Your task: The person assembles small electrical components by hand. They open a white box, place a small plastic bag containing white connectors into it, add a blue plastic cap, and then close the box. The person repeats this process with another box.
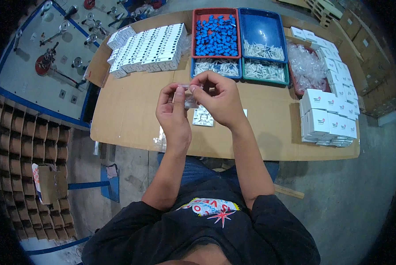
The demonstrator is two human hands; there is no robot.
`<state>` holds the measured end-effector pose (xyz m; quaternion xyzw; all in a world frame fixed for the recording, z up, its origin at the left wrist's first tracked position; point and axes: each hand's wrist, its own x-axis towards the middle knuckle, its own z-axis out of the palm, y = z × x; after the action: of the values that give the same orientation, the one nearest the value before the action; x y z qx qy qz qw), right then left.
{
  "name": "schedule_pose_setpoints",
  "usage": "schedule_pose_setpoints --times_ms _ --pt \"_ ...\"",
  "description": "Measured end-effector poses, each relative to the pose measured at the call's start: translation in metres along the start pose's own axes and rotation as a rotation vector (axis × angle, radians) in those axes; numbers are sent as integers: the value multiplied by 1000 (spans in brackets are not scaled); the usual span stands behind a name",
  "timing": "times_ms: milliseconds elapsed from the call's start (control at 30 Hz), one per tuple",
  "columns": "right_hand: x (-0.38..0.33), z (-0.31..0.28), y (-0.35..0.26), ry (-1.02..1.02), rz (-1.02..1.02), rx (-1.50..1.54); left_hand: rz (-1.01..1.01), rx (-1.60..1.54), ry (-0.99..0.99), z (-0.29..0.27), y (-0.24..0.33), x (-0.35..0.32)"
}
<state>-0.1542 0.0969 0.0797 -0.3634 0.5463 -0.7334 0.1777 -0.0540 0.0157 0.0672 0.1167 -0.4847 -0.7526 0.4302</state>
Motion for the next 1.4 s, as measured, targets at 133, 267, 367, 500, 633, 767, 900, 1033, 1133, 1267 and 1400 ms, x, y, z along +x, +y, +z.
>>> schedule_pose_setpoints --times_ms 133,267,367,500,633,767,900,1033,1133,1267,1400 --pt "0 -1 1 -6 2 8 -3 9 -13 -1 1 0" --pt "-1 -1 -2 -32 38 30 64 10 -10 -1 -4 2" --pt "0 -2 -1 -45 29 18 92 19 -8 -3 -9 4" --pt "0 -2 -3 -59 39 18 119 13 -16 -1 -9 3" --pt "-1 -2 -2 -59 39 37 148 9 -31 -2 -11 3" --pt "-1 -1 -2 -65 37 30 160 12 -21 0 -10 2" --pt "-1 3 -2 -58 40 34 153 29 -24 -1 -9 1" --pt "-1 1 0 -39 9 18 106 2 -28 -2 -12 2" --pt "0 -1 2 -19 14 18 38 -24 -48 -3 -11 3" --pt "0 -4 4 -20 2 25 29 45 -81 -1 -7 5" --pt "1 -2 8 -14 -3 8 57 53 -45 1 -10 8"
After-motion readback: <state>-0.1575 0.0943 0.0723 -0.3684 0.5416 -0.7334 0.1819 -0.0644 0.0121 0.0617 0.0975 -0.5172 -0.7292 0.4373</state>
